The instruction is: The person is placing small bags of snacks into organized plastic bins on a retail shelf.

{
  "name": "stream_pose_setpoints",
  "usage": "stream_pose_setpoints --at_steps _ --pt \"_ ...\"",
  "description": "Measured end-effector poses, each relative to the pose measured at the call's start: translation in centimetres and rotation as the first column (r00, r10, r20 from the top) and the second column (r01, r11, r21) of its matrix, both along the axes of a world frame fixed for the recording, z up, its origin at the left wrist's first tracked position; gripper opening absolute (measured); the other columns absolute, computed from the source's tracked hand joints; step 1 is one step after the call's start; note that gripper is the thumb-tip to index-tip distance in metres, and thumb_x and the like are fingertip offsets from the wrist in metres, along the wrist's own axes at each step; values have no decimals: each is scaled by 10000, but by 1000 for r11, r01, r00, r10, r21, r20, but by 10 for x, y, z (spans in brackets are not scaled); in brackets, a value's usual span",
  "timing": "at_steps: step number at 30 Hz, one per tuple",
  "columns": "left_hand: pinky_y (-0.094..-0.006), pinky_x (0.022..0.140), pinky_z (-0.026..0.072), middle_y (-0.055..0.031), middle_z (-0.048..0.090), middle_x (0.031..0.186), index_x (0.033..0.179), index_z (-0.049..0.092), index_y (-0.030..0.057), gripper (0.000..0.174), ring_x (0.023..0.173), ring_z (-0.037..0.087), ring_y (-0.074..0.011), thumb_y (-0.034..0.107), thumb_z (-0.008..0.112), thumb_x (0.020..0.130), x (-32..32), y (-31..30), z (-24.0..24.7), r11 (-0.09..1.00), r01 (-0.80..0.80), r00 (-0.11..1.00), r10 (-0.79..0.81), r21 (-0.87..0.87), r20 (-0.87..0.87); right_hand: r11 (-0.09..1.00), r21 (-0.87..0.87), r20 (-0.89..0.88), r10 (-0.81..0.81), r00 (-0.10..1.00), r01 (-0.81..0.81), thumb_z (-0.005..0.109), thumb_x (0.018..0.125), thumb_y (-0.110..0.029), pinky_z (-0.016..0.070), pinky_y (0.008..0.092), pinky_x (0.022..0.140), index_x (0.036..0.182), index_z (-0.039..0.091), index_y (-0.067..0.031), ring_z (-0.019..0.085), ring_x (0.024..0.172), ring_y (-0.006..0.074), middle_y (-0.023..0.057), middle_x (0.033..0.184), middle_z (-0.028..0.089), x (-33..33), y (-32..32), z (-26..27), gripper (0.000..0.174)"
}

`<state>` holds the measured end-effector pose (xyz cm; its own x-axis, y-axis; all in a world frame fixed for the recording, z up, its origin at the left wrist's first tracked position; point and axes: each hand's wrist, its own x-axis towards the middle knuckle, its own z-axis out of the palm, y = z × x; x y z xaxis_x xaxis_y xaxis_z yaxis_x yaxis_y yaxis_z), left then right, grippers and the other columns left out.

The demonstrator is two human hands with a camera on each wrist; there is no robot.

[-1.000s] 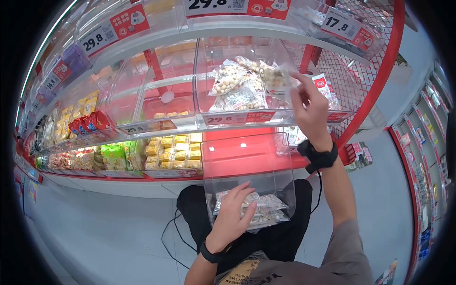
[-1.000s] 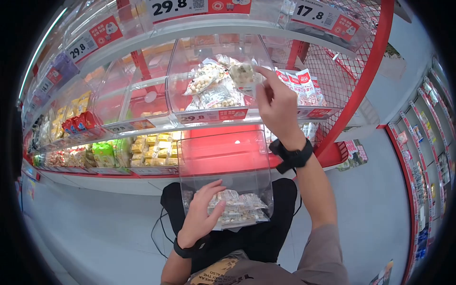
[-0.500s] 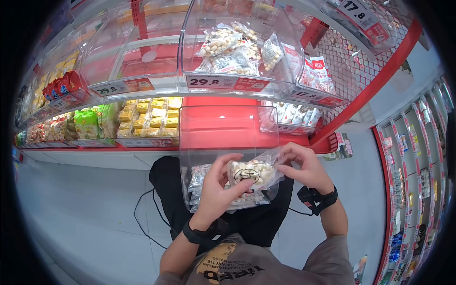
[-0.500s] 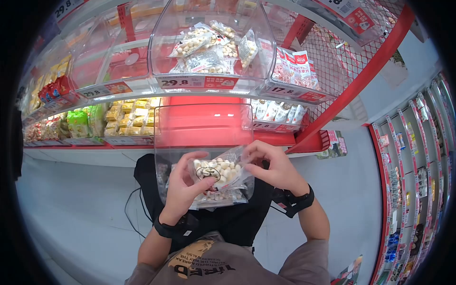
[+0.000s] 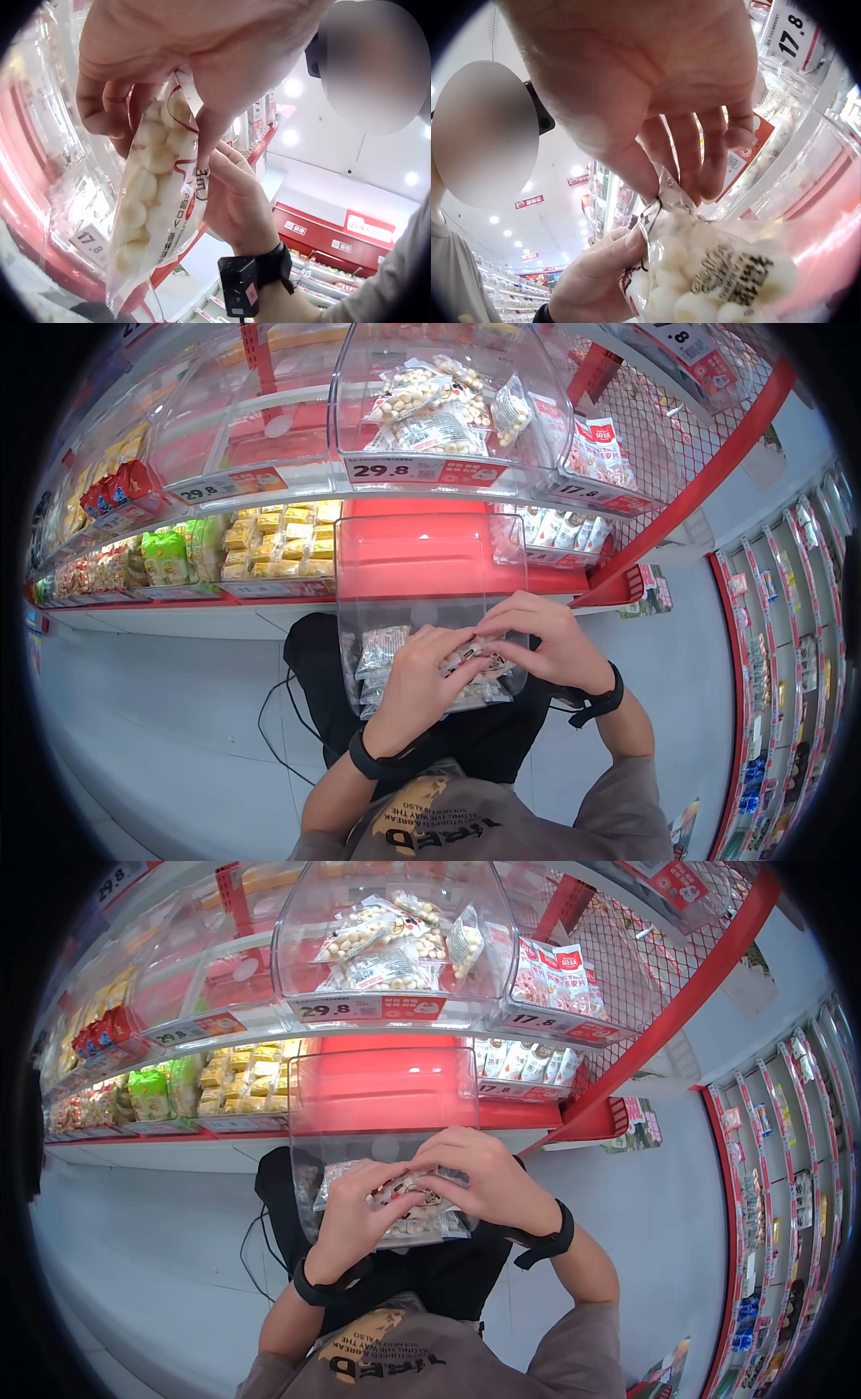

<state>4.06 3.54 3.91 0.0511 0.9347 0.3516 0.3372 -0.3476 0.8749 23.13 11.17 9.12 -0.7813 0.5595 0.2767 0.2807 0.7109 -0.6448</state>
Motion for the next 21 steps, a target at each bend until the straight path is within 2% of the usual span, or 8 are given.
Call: stream_pose_setpoints --at_steps 1,4,8,10,13,17,19,21 --pt "-330 709 487 -131 665 954 1099 648 -17 359 778 603 -228 116 743 779 0 0 0 999 17 999 -16 -39 28 998 -16 -4 -64 998 64 747 762 -150 482 351 792 1150 618 -34 615 892 258 110 1035 657 1 0 0 425" --pt "-256 726 494 -96 676 958 1132 638 -32 356 834 618 -140 110 733 820 0 1 -1 933 89 815 133 -350 564 967 -141 -31 -218 975 212 735 794 -171 484 336 791 1218 582 -34 626 944 214 101 1083 662 7 2 -2 472" --pt "-227 767 488 -70 580 1118 1280 473 -24 397 935 578 -87 48 602 911 -5 8 -11 962 66 451 208 -265 868 829 -538 -111 -246 963 150 685 855 -167 483 295 792 1342 478 -19 621 995 146 106 1185 641 22 11 -16 550" --pt "-253 860 468 -69 541 1171 1282 443 -19 392 1031 551 -115 24 576 916 -2 8 -16 948 171 467 161 -267 870 704 -707 -170 -259 951 65 672 868 -154 482 278 790 1357 461 -14 625 963 131 109 1191 636 17 3 -18 551" --pt "-301 965 421 -82 537 1210 1289 441 -30 400 1122 519 -153 21 573 915 6 8 -20 917 328 499 35 -226 866 815 -529 -104 -339 935 236 649 878 -115 478 254 755 1216 584 12 631 896 119 87 1077 681 15 6 -19 366" --pt "-330 979 405 -117 532 1274 1245 479 -28 364 1173 520 -207 25 569 897 4 7 -23 967 34 716 152 -252 682 920 -55 -59 -391 919 388 655 827 -58 479 290 724 1044 670 18 646 816 193 83 947 702 19 10 -22 230" --pt "-357 993 392 -144 534 1296 1223 500 -21 351 1205 516 -264 22 562 880 -16 10 -33 972 -58 839 171 -228 517 913 260 15 -330 944 315 654 799 -33 477 323 756 1035 676 12 647 869 213 110 984 696 16 12 -23 241" --pt "-387 1030 357 -154 520 1325 1245 511 6 376 1264 465 -296 35 562 874 -29 9 -36 977 -88 993 101 -196 57 845 496 124 -299 946 201 645 775 -38 469 349 783 1040 668 4 641 916 233 123 1022 684 12 9 -32 269"
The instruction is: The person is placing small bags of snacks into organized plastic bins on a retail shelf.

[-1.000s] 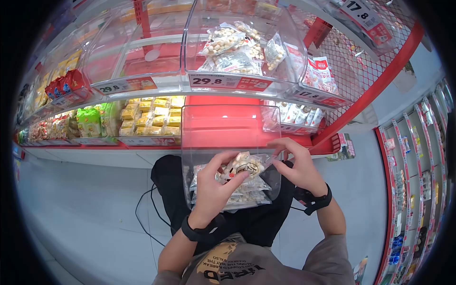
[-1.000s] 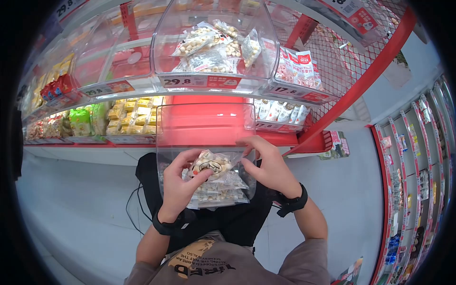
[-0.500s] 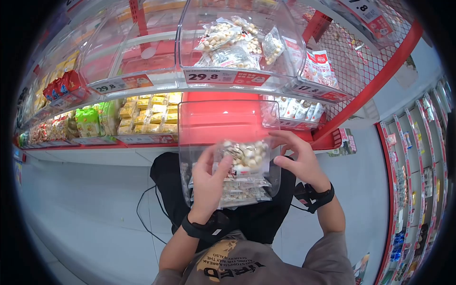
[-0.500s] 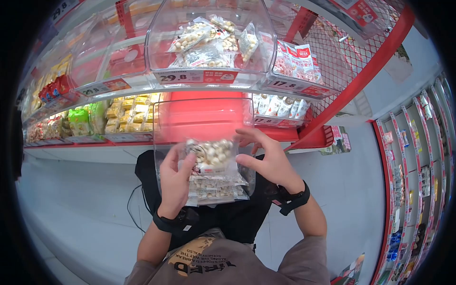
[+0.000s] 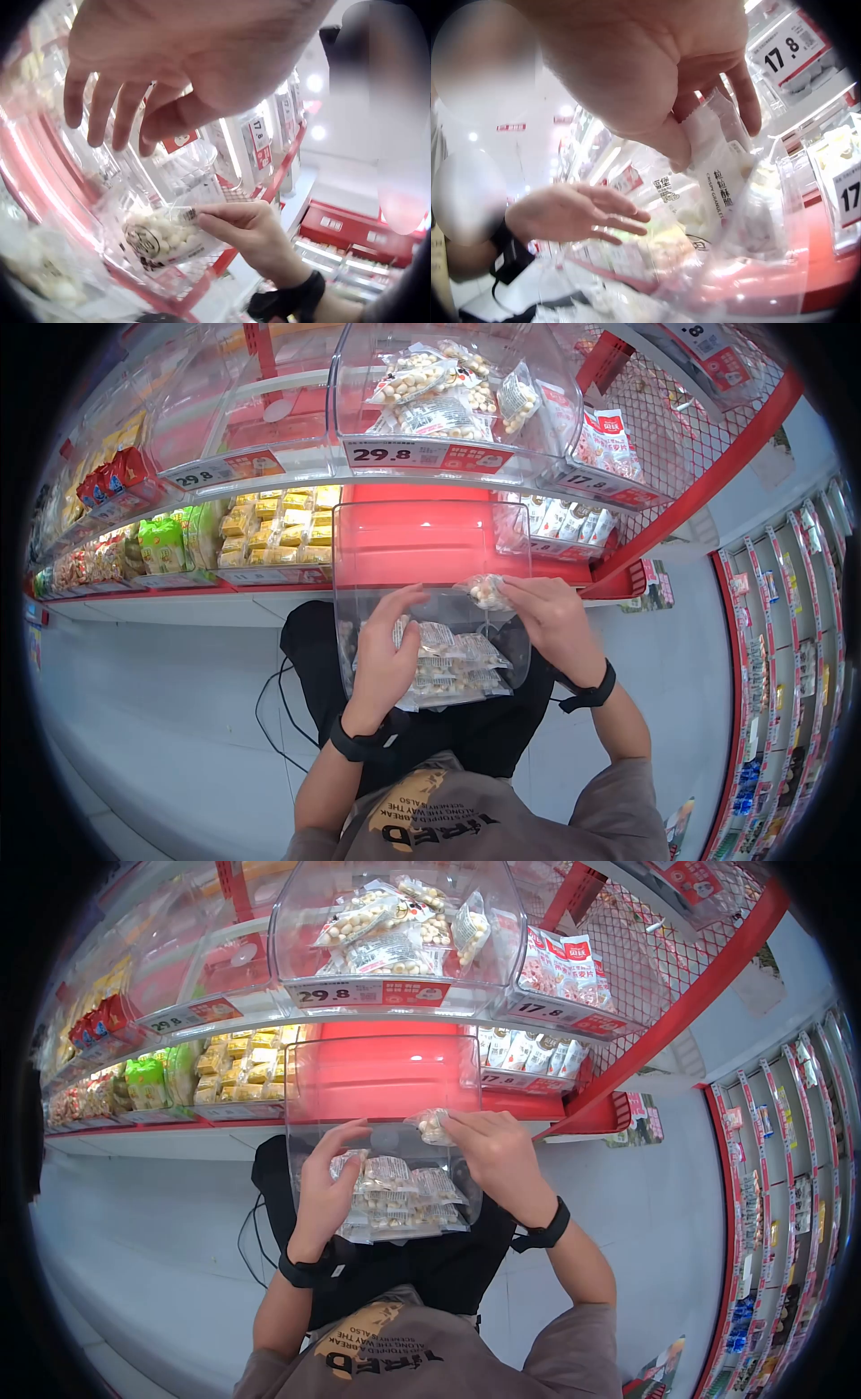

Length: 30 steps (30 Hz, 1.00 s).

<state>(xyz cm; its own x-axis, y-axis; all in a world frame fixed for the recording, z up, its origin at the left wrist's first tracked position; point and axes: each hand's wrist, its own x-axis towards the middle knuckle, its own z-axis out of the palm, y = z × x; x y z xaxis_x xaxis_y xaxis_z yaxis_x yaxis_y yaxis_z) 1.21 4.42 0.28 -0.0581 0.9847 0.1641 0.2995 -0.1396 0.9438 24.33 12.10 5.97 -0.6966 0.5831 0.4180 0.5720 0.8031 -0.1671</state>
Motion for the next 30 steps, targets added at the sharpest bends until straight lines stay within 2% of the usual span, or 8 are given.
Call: stream_pose_setpoints --at_steps 4,12,15,16,21,25,28,30 --pt "-490 1044 322 -172 533 1312 1254 541 68 361 1279 448 -342 136 538 899 7 -9 -23 999 28 669 7 34 -743 991 98 356 52 933 -93 602 763 -99 445 350 823 1100 618 -7 615 995 234 119 1106 645 -5 -18 -51 350" --pt "-599 999 304 -138 594 1207 1178 595 91 335 1188 517 -319 294 515 925 12 -14 -52 998 35 643 -58 -46 -764 994 81 570 15 822 -74 600 753 -141 450 328 823 1124 571 21 596 1066 238 122 1177 612 -11 -34 -73 405" --pt "-597 1035 261 -168 572 1252 1224 582 102 388 1219 490 -361 351 493 940 13 -13 -49 997 41 659 -75 -65 -749 976 -164 577 210 789 -140 631 789 -198 485 374 800 1121 566 13 624 985 297 140 1147 617 -5 -17 -60 398" --pt "-596 1045 249 -180 559 1272 1240 575 102 406 1236 473 -377 365 484 944 14 -15 -50 998 38 649 -60 -47 -758 867 -497 577 311 755 23 646 834 -249 507 419 776 1114 560 2 636 878 354 166 1038 637 -21 -8 -14 385" --pt "-571 1084 195 -235 381 1436 1369 463 94 506 1361 293 -429 406 443 971 13 -19 -21 995 62 677 -99 -77 -730 972 -15 -181 230 956 -236 608 841 -115 501 425 751 972 609 -1 627 841 354 175 882 643 -60 42 85 174" --pt "-560 1080 193 -244 334 1453 1388 420 73 522 1378 256 -420 379 467 967 17 -24 0 987 159 712 -129 -21 -690 993 103 -389 87 917 -51 528 807 7 484 430 838 1130 555 10 590 971 379 199 1086 597 -110 104 120 324" --pt "-551 1080 195 -244 326 1455 1387 419 71 523 1385 246 -414 354 503 955 13 -30 17 978 207 743 -164 -10 -649 952 294 -489 223 844 -81 508 777 67 490 363 840 1280 470 -18 629 948 324 197 1209 570 -141 179 76 512" --pt "-549 1082 191 -239 321 1460 1381 423 79 519 1387 246 -408 346 523 947 7 -34 26 977 215 786 -179 -10 -591 998 -41 -450 25 893 -49 523 746 73 490 383 863 1160 558 11 630 970 335 212 1148 602 -143 190 63 420"
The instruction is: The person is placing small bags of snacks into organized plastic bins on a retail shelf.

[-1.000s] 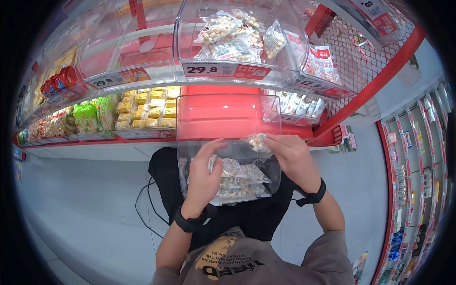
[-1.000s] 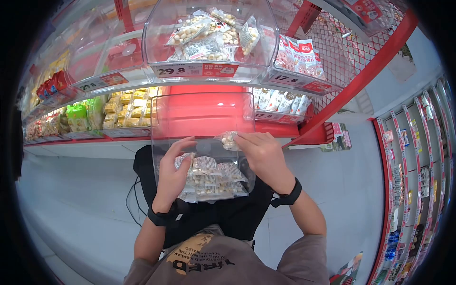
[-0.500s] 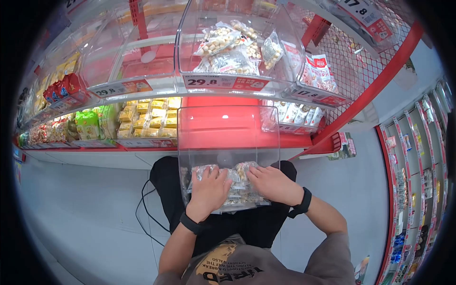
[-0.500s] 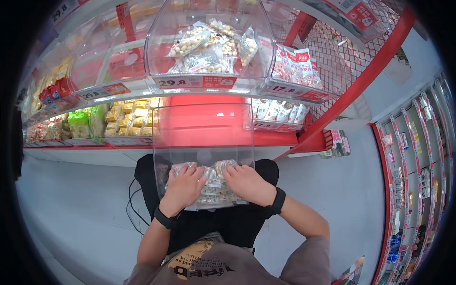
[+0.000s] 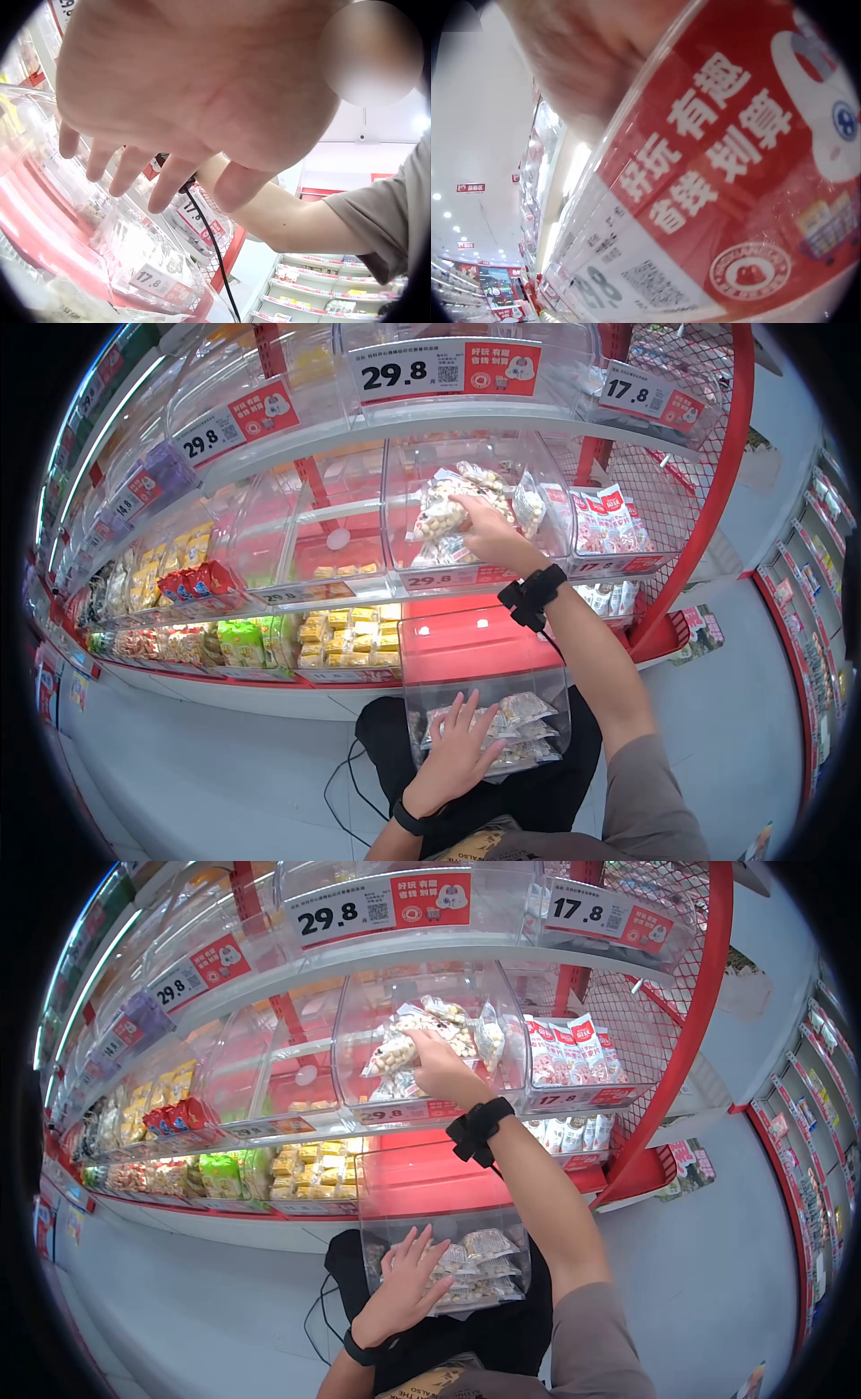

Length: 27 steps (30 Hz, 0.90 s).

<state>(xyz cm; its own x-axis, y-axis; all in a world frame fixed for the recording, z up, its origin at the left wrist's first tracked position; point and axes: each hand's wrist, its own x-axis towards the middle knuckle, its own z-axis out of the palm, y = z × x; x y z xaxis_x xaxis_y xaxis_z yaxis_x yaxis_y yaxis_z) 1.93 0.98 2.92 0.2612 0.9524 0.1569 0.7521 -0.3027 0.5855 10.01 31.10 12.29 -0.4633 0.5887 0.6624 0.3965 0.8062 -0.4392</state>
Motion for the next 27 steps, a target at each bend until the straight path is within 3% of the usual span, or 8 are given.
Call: stream_pose_setpoints --at_steps 4,9,11,13,17,20,22,27 --pt "-526 1089 192 -203 351 1459 1329 482 85 470 1384 275 -373 323 556 930 -6 -3 2 1000 -7 992 6 1 126 988 47 131 -153 979 148 599 759 49 514 381 817 952 644 33 651 896 324 181 1017 654 7 -21 5 198" --pt "-399 1035 358 -174 414 1434 1340 459 35 505 1269 475 -320 224 608 896 -18 8 3 999 12 844 10 -37 536 908 413 -129 -24 991 76 629 781 16 522 355 746 875 643 17 648 853 304 125 991 653 35 -78 33 95" --pt "-427 1041 375 -196 392 1441 1428 312 42 680 1288 453 -339 292 642 888 -14 12 6 980 105 185 147 -168 972 813 581 -60 92 994 -40 650 767 23 540 353 726 863 627 39 658 850 291 130 1002 652 51 -110 45 100" --pt "-478 1050 381 -229 380 1430 1469 190 55 820 1282 451 -375 368 662 875 -17 17 15 978 195 -209 115 -74 971 787 598 15 175 985 -149 654 753 52 557 361 688 862 623 65 664 842 303 159 1019 648 67 -145 49 114" --pt "-455 993 458 -197 468 1354 1405 299 0 774 1233 514 -296 359 699 847 -17 14 11 988 142 -225 90 -58 970 843 213 171 466 868 -495 650 725 71 567 353 675 865 621 104 676 842 301 185 1032 649 87 -201 24 146" --pt "-358 942 503 -124 585 1162 1279 422 -1 546 1074 607 -214 29 702 811 -19 12 -1 972 112 -248 226 -204 942 828 -246 41 528 848 -504 672 754 12 551 339 754 958 660 52 666 944 282 179 1096 645 105 -201 11 208" --pt "-304 883 524 -107 603 1098 1205 483 0 443 1003 627 -172 -52 676 810 -13 12 3 967 3 -187 253 -256 949 639 -668 -299 238 924 -381 709 792 -122 532 295 774 1152 607 15 652 972 198 149 1083 656 103 -203 -4 398" --pt "-276 876 489 -92 586 1113 1230 479 -13 488 1005 590 -138 -32 706 798 -7 15 -1 960 -140 101 255 -241 962 292 -884 -234 397 887 -364 662 904 -225 529 256 665 1281 536 17 648 845 119 86 998 657 84 -176 -54 465"
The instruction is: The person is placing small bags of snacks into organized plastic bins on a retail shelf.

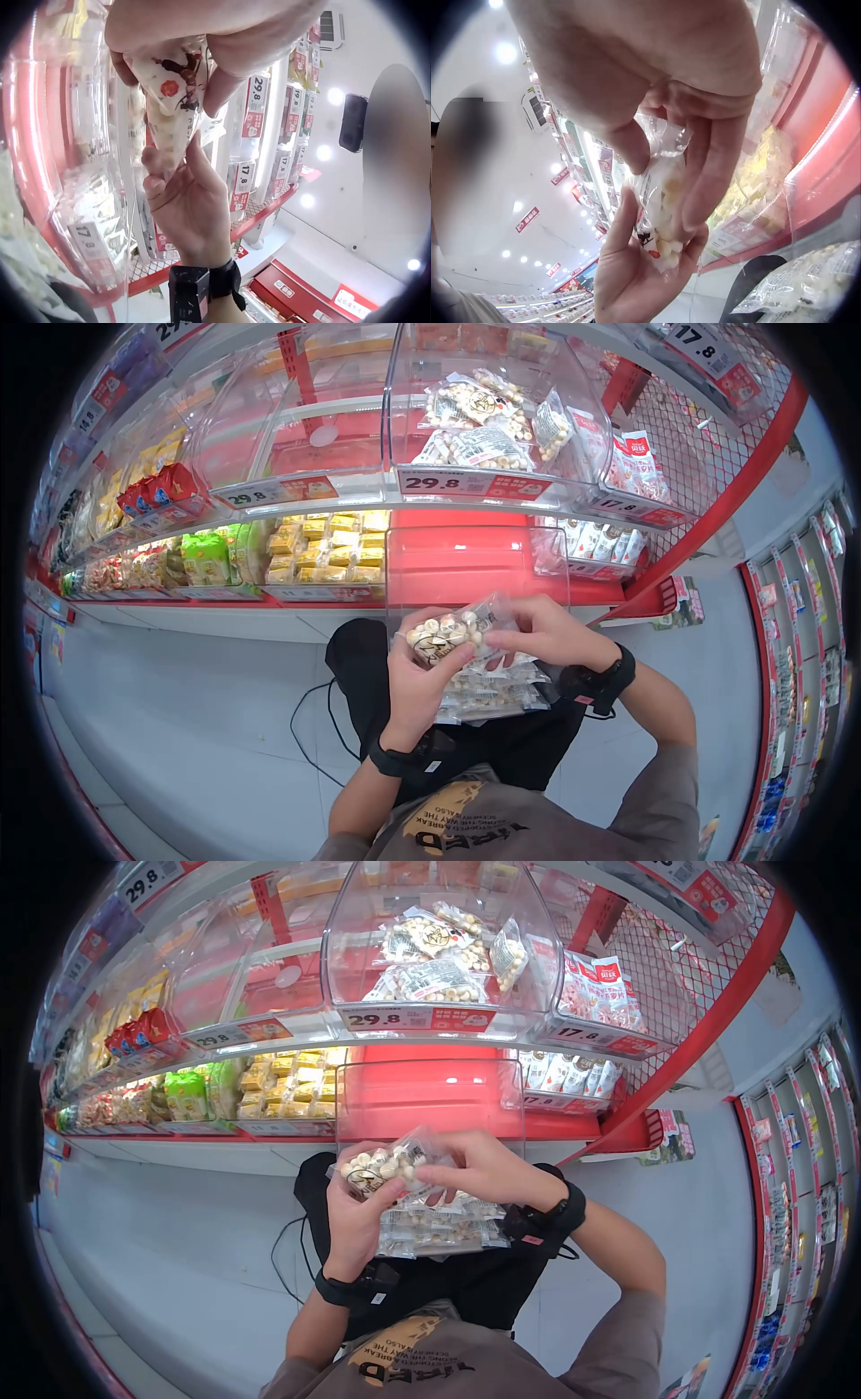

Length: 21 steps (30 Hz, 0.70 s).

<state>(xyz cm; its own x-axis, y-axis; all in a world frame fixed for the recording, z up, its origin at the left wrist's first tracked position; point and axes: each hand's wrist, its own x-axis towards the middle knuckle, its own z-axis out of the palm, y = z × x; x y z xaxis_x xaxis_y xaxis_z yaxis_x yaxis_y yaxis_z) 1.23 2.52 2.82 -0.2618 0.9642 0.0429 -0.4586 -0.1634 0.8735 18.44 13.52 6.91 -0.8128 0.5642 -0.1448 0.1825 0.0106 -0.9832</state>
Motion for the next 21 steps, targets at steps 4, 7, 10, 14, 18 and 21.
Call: stream_pose_setpoints --at_steps 4,7,10,14,18,21 --pt "-313 974 370 -124 482 1309 1304 443 -29 507 1161 490 -183 -14 623 830 -28 0 -1 962 -241 934 266 127 -240 939 332 77 -121 990 89 574 934 -139 528 288 606 1139 598 25 649 716 177 104 904 677 -18 10 -8 263" --pt "-353 1011 346 -164 510 1305 1280 465 -28 422 1217 474 -228 6 512 862 -45 -14 17 905 -379 872 419 192 -255 580 809 258 -200 945 -98 564 883 -87 531 350 606 1043 597 18 641 670 274 129 867 672 -25 18 -8 194" --pt "-322 986 360 -148 549 1274 1168 556 -27 361 1215 483 -221 -33 495 812 -46 -18 21 942 -258 883 320 215 -344 404 897 287 -221 932 -180 559 829 -70 530 410 646 1001 580 6 638 714 340 139 836 656 -42 15 -47 189" --pt "-399 966 419 -213 557 1201 1171 529 -58 350 1153 515 -365 -29 472 827 -15 6 1 978 -69 493 205 197 -845 533 797 354 -28 935 -286 550 822 -86 527 455 729 1028 575 4 646 834 368 166 831 646 -63 -4 -104 226" --pt "-456 1006 389 -260 546 1198 1206 525 -54 345 1180 492 -407 104 485 902 -8 23 -35 997 -39 352 83 74 -932 747 534 421 171 891 -396 561 835 -117 516 469 793 1074 576 16 636 903 384 217 881 649 -57 7 -93 275" --pt "-451 978 403 -223 577 1127 1101 577 -29 318 1112 531 -383 226 444 964 -8 28 -36 995 -9 267 -93 -99 -959 677 467 537 294 790 -569 599 874 -161 524 410 788 1086 599 20 645 903 360 198 1003 655 -40 24 -73 279"
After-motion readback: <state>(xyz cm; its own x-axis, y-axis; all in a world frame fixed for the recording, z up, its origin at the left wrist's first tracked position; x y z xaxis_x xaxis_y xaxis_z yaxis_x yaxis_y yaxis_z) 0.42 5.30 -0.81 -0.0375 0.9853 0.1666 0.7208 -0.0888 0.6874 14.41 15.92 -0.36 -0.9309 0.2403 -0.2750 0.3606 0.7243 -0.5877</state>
